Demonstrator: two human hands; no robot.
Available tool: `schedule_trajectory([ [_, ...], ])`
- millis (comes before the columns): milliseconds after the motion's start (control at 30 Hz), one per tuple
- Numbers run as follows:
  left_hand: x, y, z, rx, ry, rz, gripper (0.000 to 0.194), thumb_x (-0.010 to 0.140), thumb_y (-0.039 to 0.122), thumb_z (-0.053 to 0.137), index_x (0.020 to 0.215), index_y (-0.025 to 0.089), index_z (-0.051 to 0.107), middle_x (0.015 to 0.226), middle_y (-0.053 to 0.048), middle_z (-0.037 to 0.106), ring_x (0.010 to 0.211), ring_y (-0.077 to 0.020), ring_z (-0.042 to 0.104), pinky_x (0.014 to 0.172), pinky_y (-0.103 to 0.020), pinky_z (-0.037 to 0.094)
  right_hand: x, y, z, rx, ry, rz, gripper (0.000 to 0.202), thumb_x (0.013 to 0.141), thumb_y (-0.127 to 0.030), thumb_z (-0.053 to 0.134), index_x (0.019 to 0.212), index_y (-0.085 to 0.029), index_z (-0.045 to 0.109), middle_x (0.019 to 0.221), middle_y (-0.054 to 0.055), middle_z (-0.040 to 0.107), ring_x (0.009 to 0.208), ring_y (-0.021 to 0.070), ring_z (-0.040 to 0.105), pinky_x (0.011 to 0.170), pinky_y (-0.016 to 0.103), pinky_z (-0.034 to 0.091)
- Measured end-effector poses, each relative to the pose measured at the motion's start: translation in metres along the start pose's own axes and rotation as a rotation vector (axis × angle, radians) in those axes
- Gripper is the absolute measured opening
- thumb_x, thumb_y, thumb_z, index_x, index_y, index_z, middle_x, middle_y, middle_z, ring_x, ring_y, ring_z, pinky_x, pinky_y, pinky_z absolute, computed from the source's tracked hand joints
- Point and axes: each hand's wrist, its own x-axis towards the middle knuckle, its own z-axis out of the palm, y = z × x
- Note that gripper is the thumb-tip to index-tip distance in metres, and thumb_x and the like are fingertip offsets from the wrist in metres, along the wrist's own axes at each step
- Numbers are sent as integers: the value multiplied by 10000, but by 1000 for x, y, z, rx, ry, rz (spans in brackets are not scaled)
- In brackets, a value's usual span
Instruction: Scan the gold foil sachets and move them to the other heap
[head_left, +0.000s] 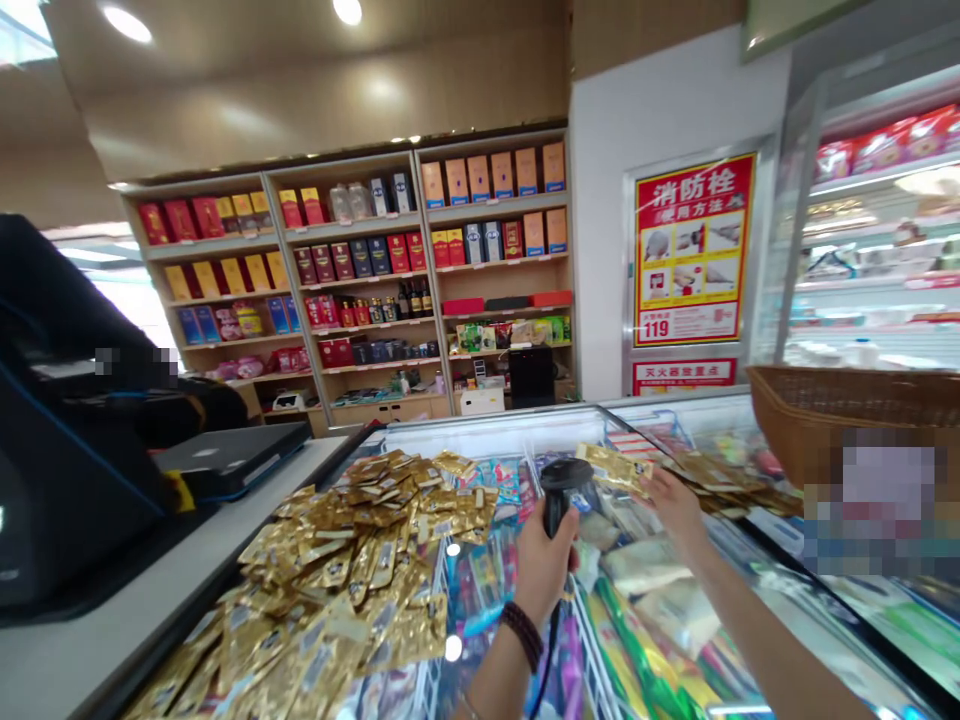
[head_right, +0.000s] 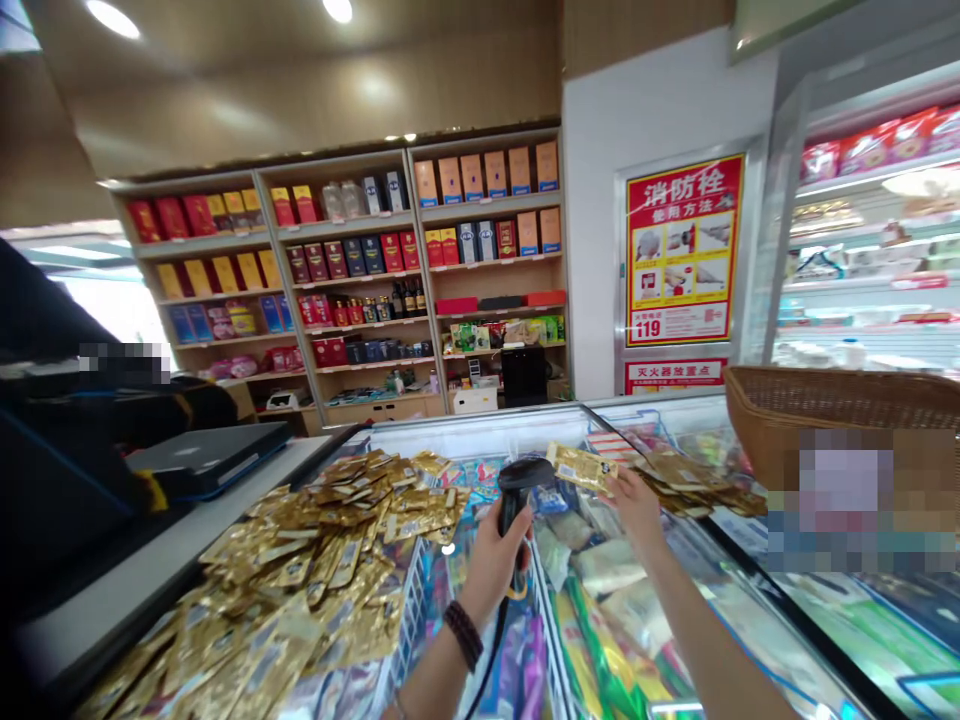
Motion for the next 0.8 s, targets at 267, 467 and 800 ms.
schedule_trajectory([
  [267, -14, -23, -1, 74, -63, -69, 691, 834, 877, 945, 951, 279, 618, 636, 87, 564, 448, -123, 537, 479, -261, 383, -7, -9, 4, -13, 57, 79, 372, 667, -382, 1021, 963, -283, 820, 969, 61, 919, 952, 337, 921, 953, 588, 838],
  [467, -11, -30, -7, 47, -60, -79, 674, 887, 867, 922, 1010, 269, 636, 669, 75, 607, 467, -133, 571, 487, -257, 394, -9, -11, 4, -8, 73, 96, 295, 706, -325, 993, 943, -280, 823, 901, 40, 892, 964, 337, 921, 1001, 621, 832],
  [800, -14, -30, -4, 69, -70, -64, 650, 916, 855, 903, 1006, 276, 620, 642, 85, 579, 476, -135, 562, 498, -260, 380, -10, -10, 4, -40, 76, 85, 339, 718, -369, 1032, 962, -274, 817, 931, 51, 898, 1014, 357, 929, 994, 630, 835],
])
